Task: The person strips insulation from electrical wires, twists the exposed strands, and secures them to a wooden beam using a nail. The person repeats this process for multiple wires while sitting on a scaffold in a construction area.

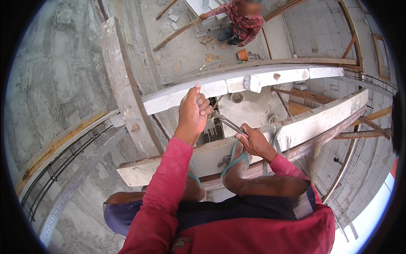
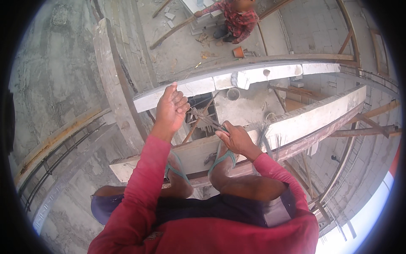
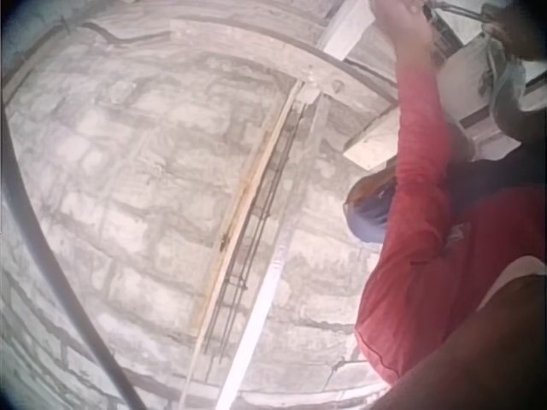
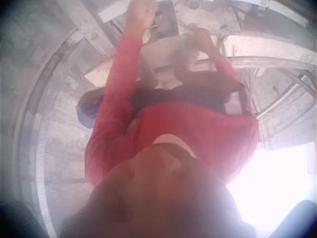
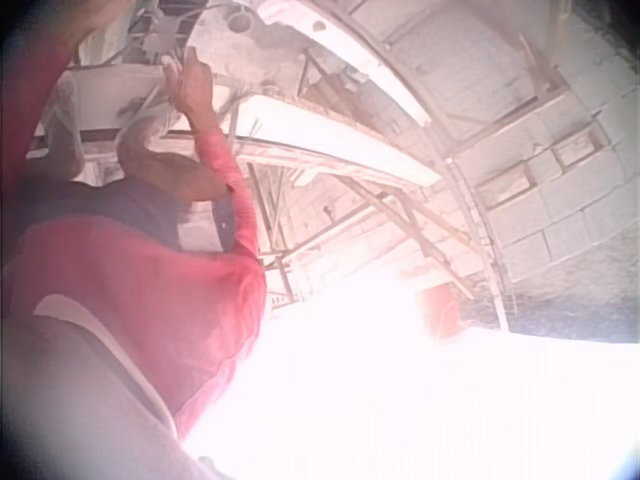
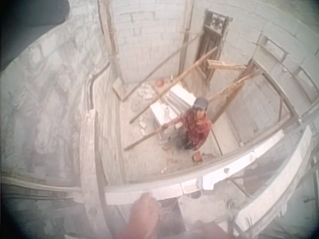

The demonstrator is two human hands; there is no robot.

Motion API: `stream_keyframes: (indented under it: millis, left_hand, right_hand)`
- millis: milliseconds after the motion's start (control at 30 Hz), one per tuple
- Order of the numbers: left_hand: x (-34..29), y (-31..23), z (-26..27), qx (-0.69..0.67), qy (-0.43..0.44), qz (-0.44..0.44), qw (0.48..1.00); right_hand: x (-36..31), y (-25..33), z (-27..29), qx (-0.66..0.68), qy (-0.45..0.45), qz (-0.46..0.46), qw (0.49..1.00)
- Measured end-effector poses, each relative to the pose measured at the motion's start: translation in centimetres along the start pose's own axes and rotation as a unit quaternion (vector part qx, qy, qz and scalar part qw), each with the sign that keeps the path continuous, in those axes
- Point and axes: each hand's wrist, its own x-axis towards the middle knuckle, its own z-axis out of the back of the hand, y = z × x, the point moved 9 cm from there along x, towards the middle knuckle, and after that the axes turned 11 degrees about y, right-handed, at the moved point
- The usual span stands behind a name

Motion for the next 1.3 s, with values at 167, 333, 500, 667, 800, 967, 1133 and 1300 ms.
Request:
stream_keyframes:
  millis: [167,333,500,667,800,967,1133,1300]
  left_hand:
    - [-0.1,-1.9,-1.6,0.032,-0.022,-0.014,0.999]
    - [0.0,-3.7,-2.0,0.064,-0.037,-0.025,0.997]
    - [0.2,-9.6,-1.0,0.069,0.001,-0.103,0.992]
    - [-0.1,-10.7,5.0,0.084,-0.139,-0.048,0.986]
    - [-0.4,-12.9,5.3,0.085,-0.034,-0.056,0.994]
    - [-1.4,-16.7,5.0,0.079,-0.008,-0.054,0.995]
    - [-4.7,-18.7,7.0,0.075,-0.017,-0.071,0.995]
    - [-8.0,-17.2,11.2,-0.001,-0.024,-0.108,0.994]
  right_hand:
    - [1.9,0.2,0.5,-0.066,-0.026,0.000,0.997]
    - [2.2,3.0,-0.4,-0.042,0.038,0.134,0.989]
    - [3.0,-0.8,2.8,-0.052,-0.029,-0.058,0.997]
    - [3.0,1.1,3.2,-0.026,-0.046,0.022,0.998]
    - [4.8,3.3,6.4,-0.121,-0.046,0.078,0.989]
    - [8.1,3.9,7.3,-0.269,0.035,0.099,0.957]
    - [15.3,3.3,1.8,-0.410,0.036,0.218,0.885]
    - [22.3,-0.2,-3.7,-0.479,-0.038,0.212,0.851]
